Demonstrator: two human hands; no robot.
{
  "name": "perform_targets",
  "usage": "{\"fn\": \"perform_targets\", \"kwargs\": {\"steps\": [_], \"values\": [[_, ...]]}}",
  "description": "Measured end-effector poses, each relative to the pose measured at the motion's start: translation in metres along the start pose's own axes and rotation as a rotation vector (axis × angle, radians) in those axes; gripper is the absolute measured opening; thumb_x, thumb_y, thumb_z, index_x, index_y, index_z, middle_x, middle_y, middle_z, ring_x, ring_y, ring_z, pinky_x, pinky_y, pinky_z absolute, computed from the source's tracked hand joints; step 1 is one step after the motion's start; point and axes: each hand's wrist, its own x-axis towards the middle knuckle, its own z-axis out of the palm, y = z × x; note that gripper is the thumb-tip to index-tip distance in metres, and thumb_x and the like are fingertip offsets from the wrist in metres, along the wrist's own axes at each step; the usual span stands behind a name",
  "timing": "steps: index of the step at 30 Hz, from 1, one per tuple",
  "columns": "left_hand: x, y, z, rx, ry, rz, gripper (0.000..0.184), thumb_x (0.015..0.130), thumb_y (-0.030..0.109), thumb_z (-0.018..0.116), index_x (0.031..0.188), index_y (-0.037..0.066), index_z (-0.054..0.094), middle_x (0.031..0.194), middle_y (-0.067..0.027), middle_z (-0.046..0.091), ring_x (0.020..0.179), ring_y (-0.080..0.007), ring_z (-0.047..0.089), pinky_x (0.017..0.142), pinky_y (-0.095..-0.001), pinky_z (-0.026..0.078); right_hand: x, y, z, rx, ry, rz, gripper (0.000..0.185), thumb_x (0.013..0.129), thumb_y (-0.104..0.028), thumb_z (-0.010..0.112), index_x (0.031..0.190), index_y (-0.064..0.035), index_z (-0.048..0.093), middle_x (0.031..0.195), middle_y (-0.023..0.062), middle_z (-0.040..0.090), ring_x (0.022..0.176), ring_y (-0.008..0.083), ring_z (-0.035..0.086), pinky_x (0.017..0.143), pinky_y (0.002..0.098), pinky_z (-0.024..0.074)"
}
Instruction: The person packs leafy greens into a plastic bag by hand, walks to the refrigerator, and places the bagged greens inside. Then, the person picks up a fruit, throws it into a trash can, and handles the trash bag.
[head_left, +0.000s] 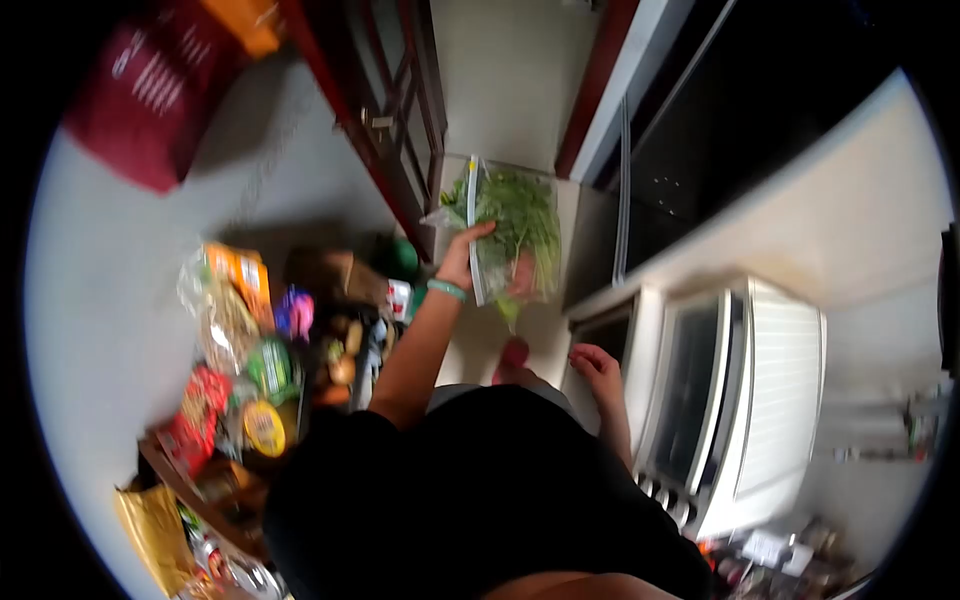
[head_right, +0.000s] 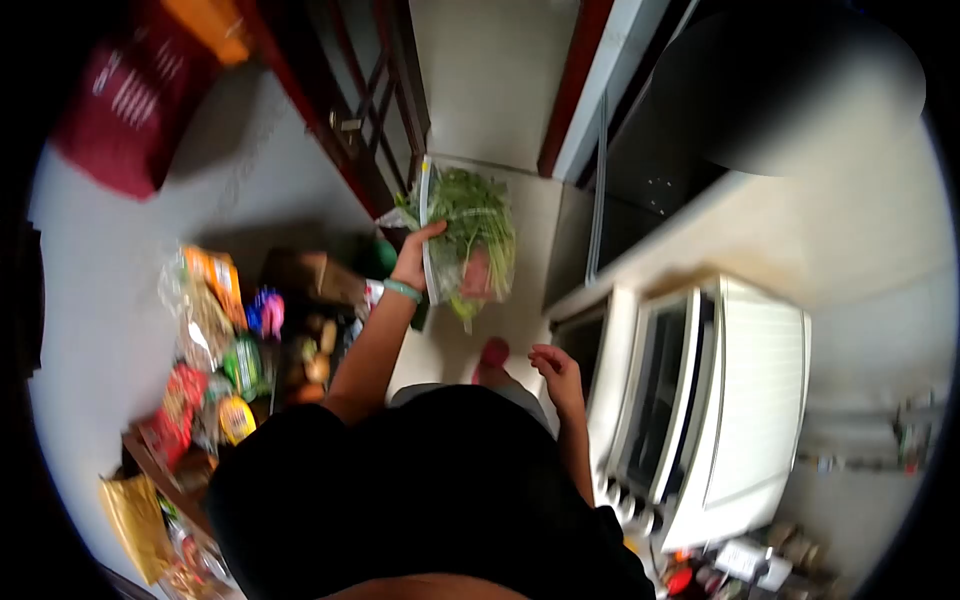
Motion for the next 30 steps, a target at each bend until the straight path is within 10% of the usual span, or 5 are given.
{"fn": "perform_targets", "kwargs": {"steps": [6,18,30], "values": [[0.151,0.096,0.050,0.126,-0.012,0.091,0.028,0.078,0.011,0.059,0.103,-0.003,0.055,0.089,-0.0114,0.062,0.076,-0.0227,0.062,0.069,-0.0334,0.053,0.178,-0.166,0.000,0.030,-0.030,-0.032,0.020,0.087,-0.003,0.051,0.106,0.0001,0.057,0.093,0.0072,0.063,0.087,0.0118,0.056,0.079,0.0246,0.0439],[0.530,0.274,0.072,0.007,-0.117,0.289,0.037,0.076,0.016,0.057,0.108,-0.002,0.054,0.099,-0.0106,0.062,0.089,-0.0225,0.061,0.081,-0.0320,0.048,0.573,-0.224,-0.012,-0.169,-0.164,0.113,0.023,0.087,-0.007,0.053,0.107,0.0029,0.057,0.094,0.0115,0.064,0.086,0.0164,0.059,0.078,0.0290,0.0466],[0.640,0.270,0.126,-0.321,-0.208,0.174,0.044,0.075,0.021,0.058,0.112,-0.002,0.050,0.099,-0.0144,0.060,0.086,-0.0247,0.060,0.080,-0.0356,0.051,0.649,-0.329,-0.011,-0.349,-0.166,-0.143,0.021,0.089,-0.009,0.050,0.104,0.0020,0.058,0.094,0.0106,0.062,0.086,0.0171,0.059,0.077,0.0295,0.0464]]}}
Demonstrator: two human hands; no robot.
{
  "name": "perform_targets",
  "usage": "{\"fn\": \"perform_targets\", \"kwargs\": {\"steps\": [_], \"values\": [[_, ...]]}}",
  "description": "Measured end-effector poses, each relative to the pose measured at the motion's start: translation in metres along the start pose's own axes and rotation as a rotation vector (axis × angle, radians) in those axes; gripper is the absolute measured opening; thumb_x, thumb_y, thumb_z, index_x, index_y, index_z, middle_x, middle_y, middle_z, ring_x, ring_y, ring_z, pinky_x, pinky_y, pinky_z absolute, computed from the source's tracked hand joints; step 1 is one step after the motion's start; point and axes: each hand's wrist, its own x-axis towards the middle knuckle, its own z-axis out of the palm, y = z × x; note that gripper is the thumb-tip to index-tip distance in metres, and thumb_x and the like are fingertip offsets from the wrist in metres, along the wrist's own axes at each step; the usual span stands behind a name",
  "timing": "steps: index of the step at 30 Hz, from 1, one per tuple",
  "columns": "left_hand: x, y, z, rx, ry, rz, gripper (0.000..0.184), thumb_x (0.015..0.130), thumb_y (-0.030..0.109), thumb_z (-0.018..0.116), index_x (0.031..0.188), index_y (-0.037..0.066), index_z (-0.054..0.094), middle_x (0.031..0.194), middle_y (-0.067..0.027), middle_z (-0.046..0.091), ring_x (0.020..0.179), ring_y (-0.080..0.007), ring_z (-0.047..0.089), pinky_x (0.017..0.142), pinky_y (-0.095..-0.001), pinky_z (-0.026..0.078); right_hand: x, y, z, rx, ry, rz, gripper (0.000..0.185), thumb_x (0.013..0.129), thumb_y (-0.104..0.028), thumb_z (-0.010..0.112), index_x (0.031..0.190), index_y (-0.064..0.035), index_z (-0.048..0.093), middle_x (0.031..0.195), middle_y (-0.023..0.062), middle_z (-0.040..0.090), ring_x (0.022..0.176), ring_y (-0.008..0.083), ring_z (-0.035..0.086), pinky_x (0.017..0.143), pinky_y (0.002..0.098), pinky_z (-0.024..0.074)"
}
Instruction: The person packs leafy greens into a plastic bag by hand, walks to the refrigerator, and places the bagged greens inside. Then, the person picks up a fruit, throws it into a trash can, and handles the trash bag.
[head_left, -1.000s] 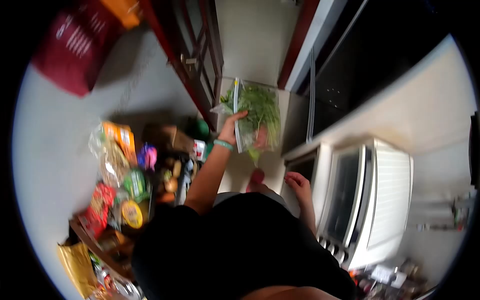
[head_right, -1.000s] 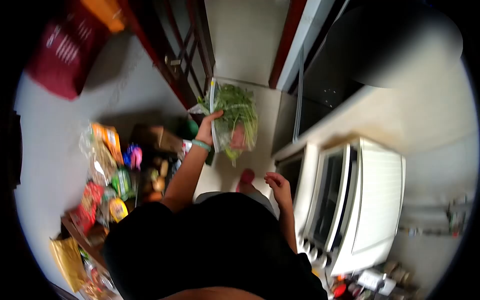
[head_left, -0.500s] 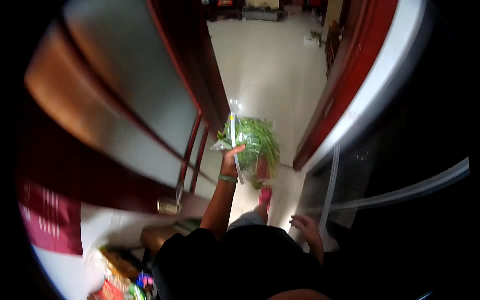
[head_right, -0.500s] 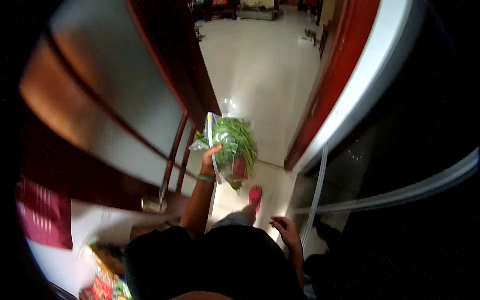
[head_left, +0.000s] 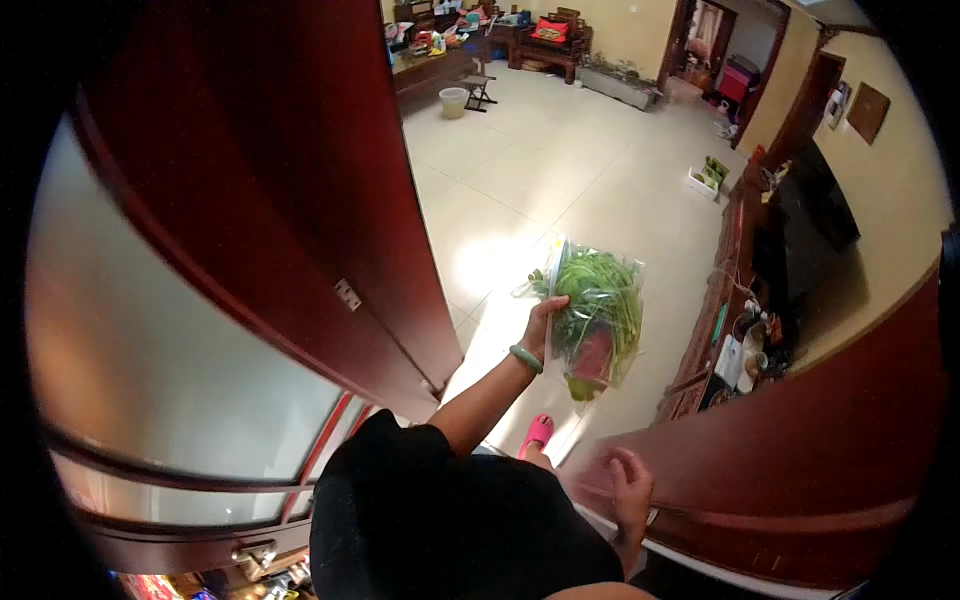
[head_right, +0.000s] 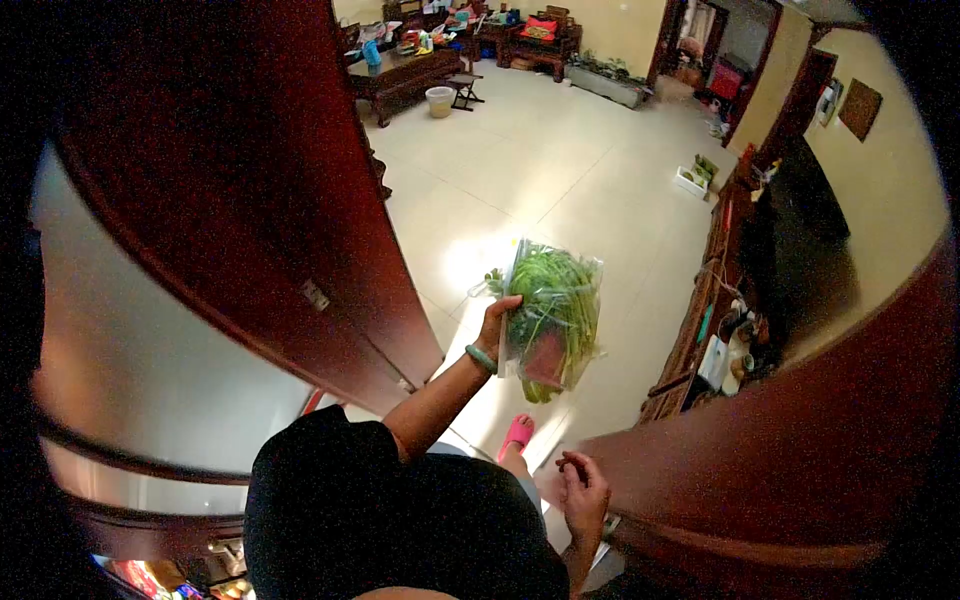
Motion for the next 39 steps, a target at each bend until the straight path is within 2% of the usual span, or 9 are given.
{"fn": "perform_targets", "kwargs": {"steps": [9,12,15,18,20,23,27,32,39], "values": [[0.005,0.010,0.048,0.036,0.021,0.209,0.046,0.076,0.022,0.055,0.114,-0.003,0.049,0.101,-0.0151,0.059,0.091,-0.0264,0.059,0.084,-0.0382,0.048,-0.007,0.036,-0.109,0.089,0.115,0.188,0.023,0.089,-0.012,0.051,0.103,0.0045,0.058,0.088,0.0117,0.063,0.080,0.0173,0.060,0.074,0.0293,0.0481],[0.028,0.006,0.004,0.085,0.128,0.365,0.043,0.074,0.026,0.057,0.109,0.001,0.053,0.097,-0.0132,0.060,0.088,-0.0247,0.059,0.080,-0.0369,0.049,0.067,0.094,-0.156,0.061,0.044,0.137,0.024,0.089,-0.014,0.052,0.103,0.0043,0.058,0.087,0.0115,0.063,0.079,0.0170,0.059,0.073,0.0293,0.0481],[0.051,0.008,-0.032,0.132,0.330,0.602,0.036,0.072,0.024,0.060,0.102,0.003,0.057,0.094,-0.0124,0.062,0.086,-0.0256,0.059,0.078,-0.0370,0.049,0.148,0.104,-0.203,-0.181,-0.076,0.138,0.029,0.089,-0.019,0.052,0.106,0.0046,0.057,0.089,0.0129,0.064,0.080,0.0186,0.061,0.071,0.0308,0.0486],[0.052,0.020,0.000,-0.074,0.246,0.698,0.048,0.072,0.021,0.059,0.114,0.000,0.050,0.102,-0.0147,0.061,0.088,-0.0279,0.060,0.083,-0.0394,0.049,0.228,0.103,-0.241,-0.623,-0.179,0.104,0.037,0.088,-0.027,0.051,0.108,0.0028,0.057,0.092,0.0161,0.064,0.083,0.0264,0.062,0.074,0.0364,0.0486],[0.050,0.006,0.015,-0.109,0.111,0.787,0.038,0.075,0.016,0.058,0.109,0.000,0.053,0.098,-0.0141,0.062,0.087,-0.0256,0.062,0.081,-0.0385,0.052,0.254,0.062,-0.242,-1.062,-0.222,0.089,0.046,0.086,-0.035,0.052,0.114,0.0014,0.053,0.101,0.0178,0.062,0.092,0.0338,0.059,0.081,0.0401,0.0460],[0.028,-0.035,0.040,-0.039,0.250,0.892,0.038,0.075,0.014,0.059,0.108,-0.004,0.052,0.097,-0.0143,0.062,0.084,-0.0247,0.063,0.078,-0.0354,0.053,0.277,0.033,-0.266,-0.993,-0.288,-0.231,0.043,0.085,-0.025,0.057,0.117,0.0014,0.050,0.096,0.0193,0.062,0.092,0.0308,0.059,0.080,0.0375,0.0444],[0.039,-0.029,0.044,0.025,0.339,0.985,0.036,0.074,0.008,0.060,0.106,-0.005,0.052,0.096,-0.0145,0.061,0.086,-0.0228,0.062,0.078,-0.0338,0.053,0.368,-0.002,-0.231,-0.884,-0.550,-0.298,0.043,0.084,-0.023,0.059,0.118,0.0012,0.049,0.097,0.0217,0.061,0.090,0.0336,0.060,0.076,0.0392,0.0470],[0.040,-0.039,0.033,0.129,0.664,1.166,0.034,0.071,0.007,0.062,0.102,-0.005,0.055,0.091,-0.0119,0.062,0.080,-0.0216,0.063,0.072,-0.0340,0.055,0.476,0.018,-0.177,-1.187,-0.797,-0.369,0.050,0.079,-0.030,0.061,0.116,0.0009,0.050,0.095,0.0228,0.062,0.091,0.0341,0.060,0.079,0.0392,0.0464],[0.044,-0.030,-0.014,-0.016,1.030,1.595,0.032,0.067,0.008,0.064,0.096,-0.001,0.057,0.088,-0.0085,0.061,0.080,-0.0202,0.059,0.076,-0.0321,0.050,0.596,-0.056,-0.030,-1.053,-1.195,-0.851,0.049,0.080,-0.027,0.062,0.117,0.0024,0.048,0.103,0.0232,0.059,0.094,0.0361,0.057,0.081,0.0414,0.0458]]}}
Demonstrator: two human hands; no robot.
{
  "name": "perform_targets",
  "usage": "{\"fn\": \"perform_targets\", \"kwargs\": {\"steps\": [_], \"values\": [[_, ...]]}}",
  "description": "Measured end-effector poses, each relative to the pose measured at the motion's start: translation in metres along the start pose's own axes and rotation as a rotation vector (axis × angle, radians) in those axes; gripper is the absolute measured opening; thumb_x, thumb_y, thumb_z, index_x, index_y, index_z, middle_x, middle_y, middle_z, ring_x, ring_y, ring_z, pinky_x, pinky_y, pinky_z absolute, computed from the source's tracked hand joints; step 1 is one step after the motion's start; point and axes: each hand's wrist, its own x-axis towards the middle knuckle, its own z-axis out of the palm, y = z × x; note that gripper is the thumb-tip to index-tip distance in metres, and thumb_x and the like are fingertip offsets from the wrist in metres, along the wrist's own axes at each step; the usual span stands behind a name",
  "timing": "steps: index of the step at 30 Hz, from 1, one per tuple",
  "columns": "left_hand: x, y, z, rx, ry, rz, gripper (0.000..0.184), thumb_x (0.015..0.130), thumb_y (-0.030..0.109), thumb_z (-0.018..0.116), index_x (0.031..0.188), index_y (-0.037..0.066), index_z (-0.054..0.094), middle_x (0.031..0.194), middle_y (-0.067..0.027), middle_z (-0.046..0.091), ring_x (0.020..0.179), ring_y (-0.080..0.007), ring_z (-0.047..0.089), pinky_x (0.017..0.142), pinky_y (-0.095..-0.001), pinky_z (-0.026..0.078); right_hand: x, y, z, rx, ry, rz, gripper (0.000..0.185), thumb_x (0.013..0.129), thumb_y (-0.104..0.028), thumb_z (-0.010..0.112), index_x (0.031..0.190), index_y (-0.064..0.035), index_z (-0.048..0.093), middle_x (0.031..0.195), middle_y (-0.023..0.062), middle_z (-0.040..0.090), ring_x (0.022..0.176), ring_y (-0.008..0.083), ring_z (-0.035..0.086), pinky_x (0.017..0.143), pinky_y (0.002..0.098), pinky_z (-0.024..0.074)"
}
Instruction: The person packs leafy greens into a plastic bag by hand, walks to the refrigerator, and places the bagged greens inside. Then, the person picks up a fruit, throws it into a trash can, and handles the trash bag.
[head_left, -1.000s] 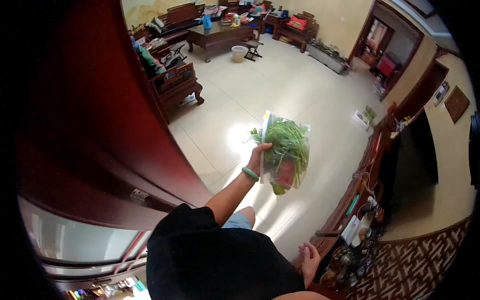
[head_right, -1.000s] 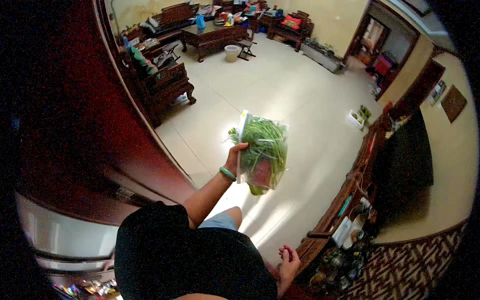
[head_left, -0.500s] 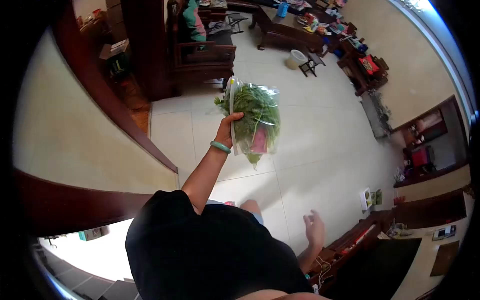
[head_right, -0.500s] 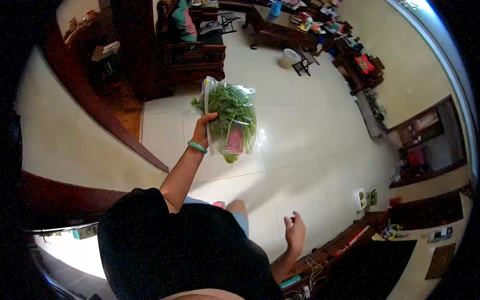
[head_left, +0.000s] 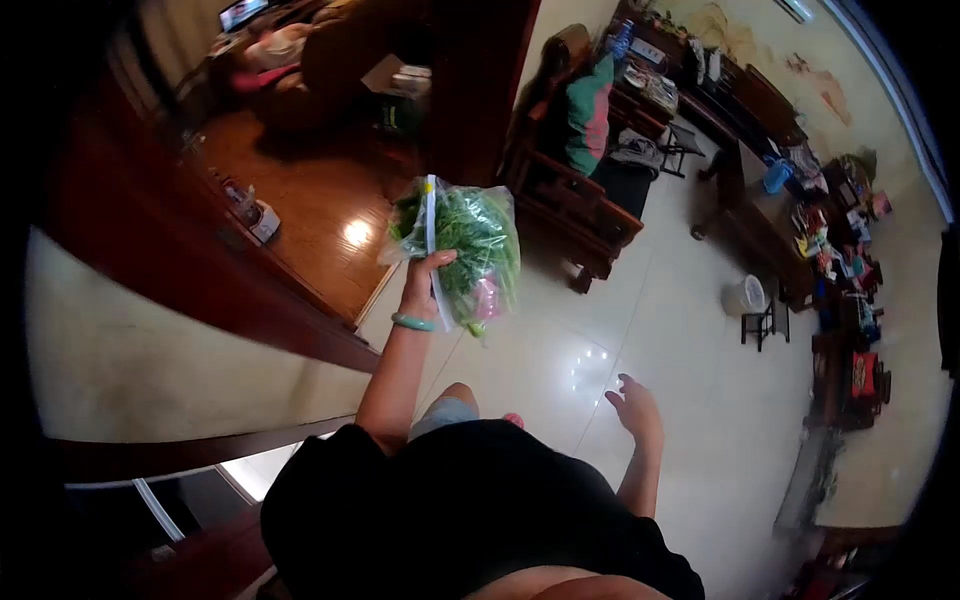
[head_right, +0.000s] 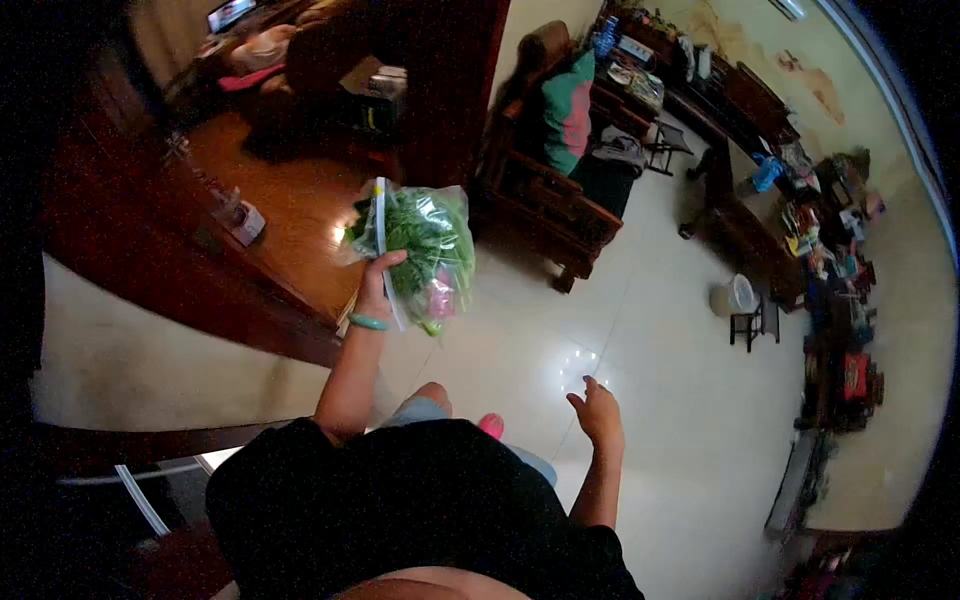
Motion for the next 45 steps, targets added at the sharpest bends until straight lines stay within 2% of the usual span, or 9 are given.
{"fn": "perform_targets", "kwargs": {"steps": [5,8,19,24,31,33,39,40,45], "values": [[-0.148,-0.004,0.017,-0.236,0.234,0.074,0.028,0.069,0.010,0.063,0.096,0.002,0.057,0.086,-0.0102,0.060,0.075,-0.0234,0.060,0.070,-0.0344,0.051,0.020,0.029,-0.010,-0.229,-0.256,-0.382,0.046,0.080,-0.031,0.060,0.114,-0.0010,0.050,0.099,0.0225,0.060,0.095,0.0369,0.056,0.081,0.0439,0.0446],[-0.101,-0.009,0.031,-0.095,0.545,0.206,0.022,0.070,0.012,0.061,0.090,0.003,0.059,0.090,-0.0095,0.058,0.084,-0.0231,0.057,0.075,-0.0367,0.050,0.113,-0.002,0.000,-0.350,-0.506,-0.588,0.045,0.081,-0.033,0.059,0.112,-0.0014,0.051,0.097,0.0215,0.060,0.093,0.0371,0.056,0.079,0.0446,0.0449],[-0.111,-0.039,0.045,-0.186,0.559,0.369,0.027,0.072,0.010,0.059,0.097,-0.001,0.057,0.085,-0.0112,0.061,0.078,-0.0235,0.061,0.070,-0.0347,0.052,0.188,-0.032,0.022,-0.189,-0.919,-0.847,0.052,0.084,-0.040,0.055,0.121,-0.0042,0.047,0.109,0.0227,0.057,0.101,0.0366,0.054,0.085,0.0401,0.0429],[-0.083,-0.045,0.008,-0.243,0.449,0.423,0.031,0.072,0.009,0.058,0.101,-0.002,0.054,0.088,-0.0119,0.060,0.077,-0.0247,0.060,0.071,-0.0351,0.051,0.253,-0.050,0.034,-0.441,-0.714,-0.794,0.053,0.083,-0.041,0.056,0.120,-0.0042,0.047,0.107,0.0218,0.058,0.099,0.0393,0.054,0.081,0.0443,0.0440],[-0.104,-0.034,-0.020,0.210,0.388,0.528,0.023,0.072,0.008,0.059,0.092,-0.003,0.059,0.087,-0.0120,0.061,0.080,-0.0229,0.060,0.072,-0.0338,0.050,0.229,-0.071,0.057,0.027,-0.539,-1.022,0.048,0.083,-0.029,0.060,0.117,0.0011,0.047,0.093,0.0216,0.061,0.089,0.0362,0.057,0.075,0.0400,0.0456],[-0.098,-0.018,-0.046,0.141,0.424,0.271,0.019,0.072,0.008,0.059,0.086,-0.003,0.062,0.091,-0.0130,0.062,0.081,-0.0227,0.060,0.075,-0.0327,0.050,0.225,-0.086,0.070,0.007,-0.455,-1.143,0.046,0.084,-0.028,0.058,0.118,0.0006,0.046,0.096,0.0220,0.061,0.089,0.0360,0.058,0.076,0.0404,0.0459],[-0.101,-0.014,-0.021,0.114,0.100,0.372,0.033,0.069,0.006,0.059,0.100,-0.005,0.056,0.095,-0.0133,0.061,0.084,-0.0232,0.060,0.076,-0.0330,0.050,0.210,-0.119,0.081,0.144,-0.599,-1.060,0.044,0.085,-0.029,0.057,0.119,-0.0028,0.047,0.105,0.0198,0.059,0.094,0.0361,0.057,0.080,0.0407,0.0464],[-0.071,-0.018,-0.079,0.194,0.104,0.321,0.027,0.076,0.012,0.057,0.096,-0.005,0.058,0.092,-0.0143,0.062,0.084,-0.0252,0.061,0.078,-0.0356,0.050,0.212,-0.118,0.086,0.184,-0.587,-1.023,0.046,0.085,-0.032,0.057,0.119,-0.0029,0.047,0.108,0.0201,0.058,0.097,0.0372,0.056,0.081,0.0415,0.0463],[-0.011,0.017,-0.132,0.404,0.009,0.245,0.032,0.071,0.007,0.059,0.101,-0.003,0.055,0.094,-0.0133,0.061,0.085,-0.0241,0.060,0.076,-0.0354,0.051,0.250,-0.128,0.118,0.355,-0.170,-0.835,0.039,0.082,-0.025,0.059,0.114,-0.0042,0.052,0.111,0.0182,0.057,0.102,0.0347,0.055,0.087,0.0396,0.0440]]}}
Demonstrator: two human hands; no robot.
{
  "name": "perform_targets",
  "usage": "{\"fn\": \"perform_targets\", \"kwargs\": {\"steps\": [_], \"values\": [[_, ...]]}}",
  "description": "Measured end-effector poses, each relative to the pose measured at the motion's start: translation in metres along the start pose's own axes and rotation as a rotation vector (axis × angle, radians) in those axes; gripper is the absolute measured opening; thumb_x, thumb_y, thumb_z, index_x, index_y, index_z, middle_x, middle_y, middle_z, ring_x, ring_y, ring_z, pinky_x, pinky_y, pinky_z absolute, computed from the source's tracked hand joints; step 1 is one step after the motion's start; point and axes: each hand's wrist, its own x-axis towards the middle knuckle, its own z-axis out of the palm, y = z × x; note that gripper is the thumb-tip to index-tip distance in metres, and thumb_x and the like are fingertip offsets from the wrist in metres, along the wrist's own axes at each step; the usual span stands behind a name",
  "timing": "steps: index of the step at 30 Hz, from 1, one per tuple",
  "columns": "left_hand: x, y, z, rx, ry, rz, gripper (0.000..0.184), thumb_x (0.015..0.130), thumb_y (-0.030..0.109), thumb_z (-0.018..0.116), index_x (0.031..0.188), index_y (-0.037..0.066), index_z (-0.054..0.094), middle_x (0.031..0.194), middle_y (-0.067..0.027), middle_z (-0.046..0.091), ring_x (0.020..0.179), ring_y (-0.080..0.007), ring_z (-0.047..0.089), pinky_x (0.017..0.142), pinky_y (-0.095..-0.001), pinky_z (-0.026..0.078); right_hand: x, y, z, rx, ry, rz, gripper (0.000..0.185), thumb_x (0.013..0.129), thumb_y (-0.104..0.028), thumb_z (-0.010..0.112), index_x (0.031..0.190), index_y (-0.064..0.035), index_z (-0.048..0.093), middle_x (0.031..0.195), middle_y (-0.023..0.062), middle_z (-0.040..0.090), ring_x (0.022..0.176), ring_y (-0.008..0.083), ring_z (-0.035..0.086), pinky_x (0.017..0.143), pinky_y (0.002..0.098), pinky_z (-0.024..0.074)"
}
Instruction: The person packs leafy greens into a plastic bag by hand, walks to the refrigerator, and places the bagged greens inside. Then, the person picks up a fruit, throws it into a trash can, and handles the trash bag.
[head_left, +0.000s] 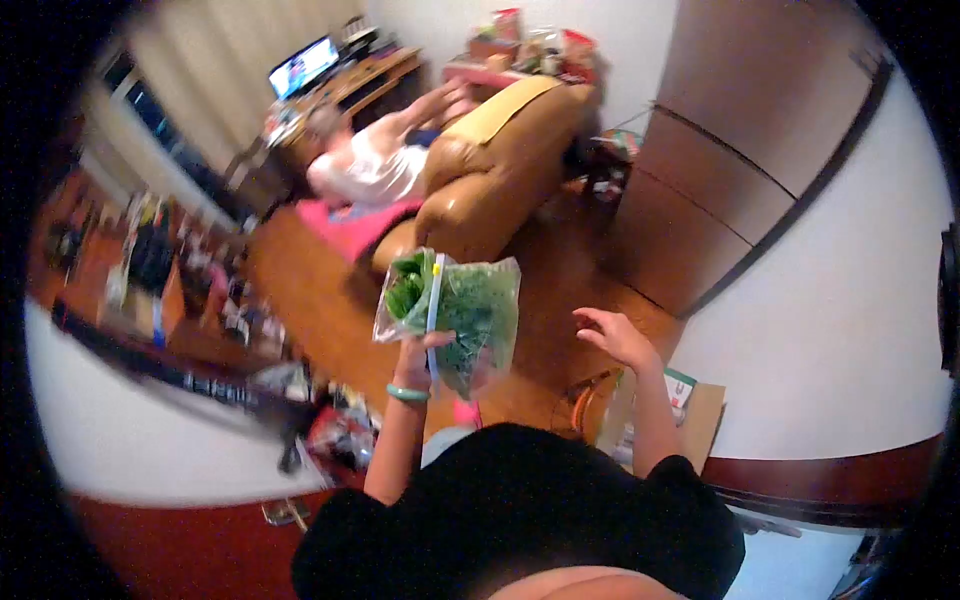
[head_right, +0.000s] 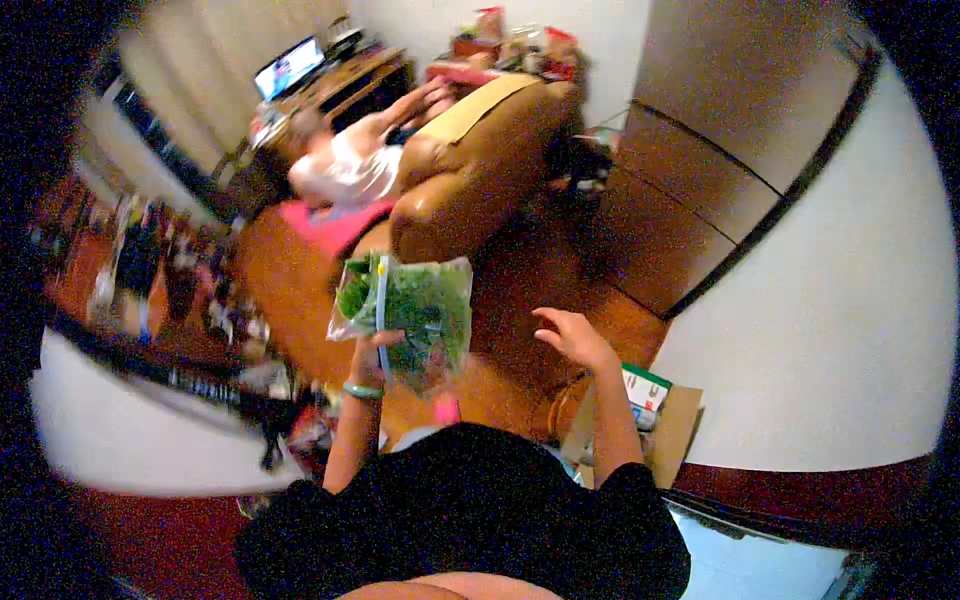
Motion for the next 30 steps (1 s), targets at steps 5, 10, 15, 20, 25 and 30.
{"fn": "perform_targets", "kwargs": {"steps": [5,10,15,20,25,30], "values": [[-0.033,0.069,0.017,-0.082,-0.307,-0.235,0.054,0.064,-0.001,0.061,0.116,-0.002,0.047,0.106,-0.0130,0.057,0.092,-0.0245,0.058,0.078,-0.0356,0.050,-0.072,-0.076,-0.018,-0.211,0.610,0.143,0.033,0.079,-0.018,0.061,0.110,-0.0052,0.056,0.117,0.0167,0.050,0.111,0.0333,0.045,0.097,0.0388,0.0366],[-0.038,0.111,0.015,-0.029,-0.341,-0.402,0.054,0.063,0.001,0.064,0.114,-0.002,0.047,0.102,-0.0127,0.058,0.087,-0.0253,0.059,0.075,-0.0364,0.051,-0.067,-0.143,-0.077,-0.558,0.763,0.228,0.028,0.077,-0.015,0.064,0.104,-0.0073,0.058,0.125,0.0126,0.041,0.123,0.0307,0.032,0.102,0.0407,0.0309],[-0.031,0.119,0.012,0.067,-0.296,-0.619,0.052,0.063,0.003,0.067,0.112,-0.003,0.048,0.097,-0.0126,0.059,0.081,-0.0238,0.060,0.074,-0.0359,0.052,-0.017,-0.146,-0.172,-1.138,0.829,0.028,0.017,0.072,-0.012,0.063,0.088,-0.0081,0.062,0.108,0.0115,0.052,0.111,0.0277,0.044,0.093,0.0399,0.0385],[-0.061,0.083,-0.001,0.165,-0.477,-0.367,0.049,0.064,0.001,0.067,0.110,0.000,0.051,0.098,-0.0086,0.059,0.086,-0.0197,0.058,0.075,-0.0334,0.049,-0.017,-0.169,-0.194,-1.384,0.698,-0.127,0.005,0.071,-0.009,0.055,0.073,-0.0082,0.059,0.082,0.0077,0.058,0.091,0.0230,0.055,0.085,0.0334,0.0432],[-0.025,0.086,0.024,0.225,-0.486,-0.394,0.033,0.067,0.007,0.069,0.096,-0.003,0.059,0.087,-0.0073,0.062,0.076,-0.0195,0.061,0.069,-0.0311,0.051,0.025,-0.148,-0.225,-1.778,0.612,-0.152,0.013,0.071,-0.014,0.053,0.066,-0.0085,0.063,0.074,0.0083,0.060,0.084,0.0229,0.056,0.085,0.0370,0.0415],[-0.016,0.055,0.016,0.017,-0.581,-0.460,0.038,0.066,0.005,0.069,0.101,-0.003,0.056,0.090,-0.0093,0.062,0.079,-0.0203,0.060,0.074,-0.0358,0.051,0.009,-0.157,-0.193,-1.848,0.387,0.249,0.016,0.071,-0.017,0.054,0.068,-0.0085,0.067,0.072,0.0094,0.062,0.083,0.0228,0.057,0.084,0.0389,0.0400]]}}
